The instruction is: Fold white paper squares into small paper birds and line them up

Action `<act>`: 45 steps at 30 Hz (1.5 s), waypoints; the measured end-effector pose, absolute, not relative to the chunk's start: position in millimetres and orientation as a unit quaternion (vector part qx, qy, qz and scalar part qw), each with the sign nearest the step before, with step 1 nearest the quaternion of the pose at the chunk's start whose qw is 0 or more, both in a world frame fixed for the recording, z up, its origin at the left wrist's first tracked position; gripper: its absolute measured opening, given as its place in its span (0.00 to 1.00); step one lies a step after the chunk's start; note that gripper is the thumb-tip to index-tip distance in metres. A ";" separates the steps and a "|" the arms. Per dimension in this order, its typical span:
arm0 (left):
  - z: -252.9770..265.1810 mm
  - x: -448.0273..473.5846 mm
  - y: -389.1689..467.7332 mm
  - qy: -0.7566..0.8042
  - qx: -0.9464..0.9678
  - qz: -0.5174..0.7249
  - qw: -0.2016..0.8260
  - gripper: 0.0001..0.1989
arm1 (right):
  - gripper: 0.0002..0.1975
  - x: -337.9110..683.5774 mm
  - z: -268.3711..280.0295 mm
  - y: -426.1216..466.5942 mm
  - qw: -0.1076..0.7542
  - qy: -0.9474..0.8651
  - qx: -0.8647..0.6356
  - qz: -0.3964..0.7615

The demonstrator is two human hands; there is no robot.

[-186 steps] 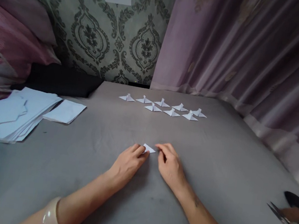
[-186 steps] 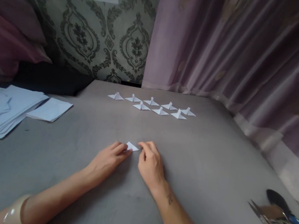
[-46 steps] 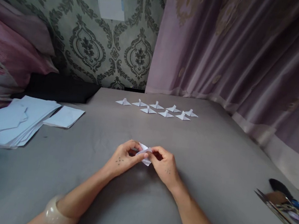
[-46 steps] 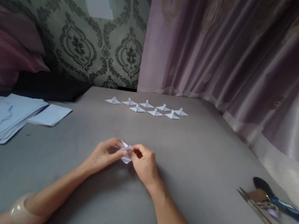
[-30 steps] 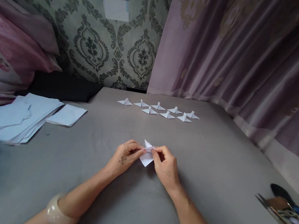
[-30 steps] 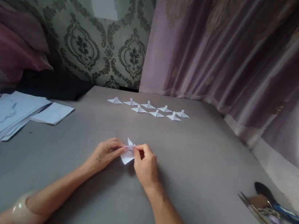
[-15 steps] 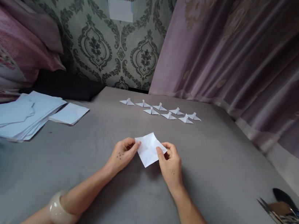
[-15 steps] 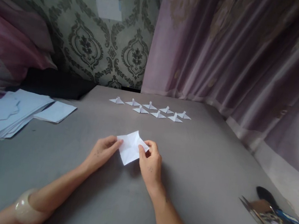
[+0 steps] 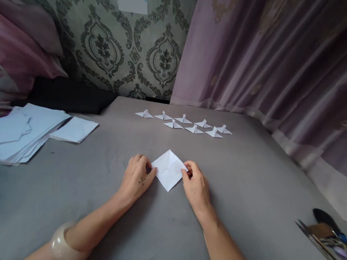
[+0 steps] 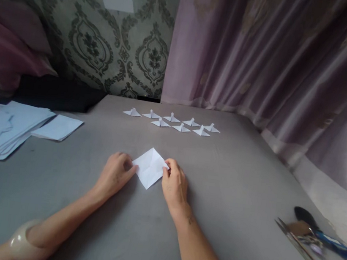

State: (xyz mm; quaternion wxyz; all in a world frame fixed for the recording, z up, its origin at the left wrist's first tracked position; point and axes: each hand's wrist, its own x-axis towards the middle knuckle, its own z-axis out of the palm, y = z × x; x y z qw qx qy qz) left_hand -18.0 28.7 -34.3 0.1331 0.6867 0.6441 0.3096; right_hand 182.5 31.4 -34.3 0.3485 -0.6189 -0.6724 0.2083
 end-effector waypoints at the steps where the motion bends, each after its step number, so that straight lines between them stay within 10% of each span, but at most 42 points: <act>1: -36.2 -18.5 28.6 0.644 0.691 0.312 0.102 0.06 | 0.08 183.0 -34.8 32.7 0.349 -0.681 -0.611 0.202; 10: -26.7 -4.8 19.0 0.432 0.862 0.258 0.066 0.21 | 0.16 188.8 -40.9 46.3 0.362 -0.742 -0.536 0.176; 16: -30.2 -6.8 22.8 0.447 0.857 0.243 0.076 0.13 | 0.24 187.6 -35.7 42.4 0.347 -0.764 -0.525 0.140; 45: -32.1 1.7 33.2 0.549 0.798 0.241 0.063 0.05 | 0.07 170.4 -24.2 14.6 0.213 -0.729 -0.640 0.116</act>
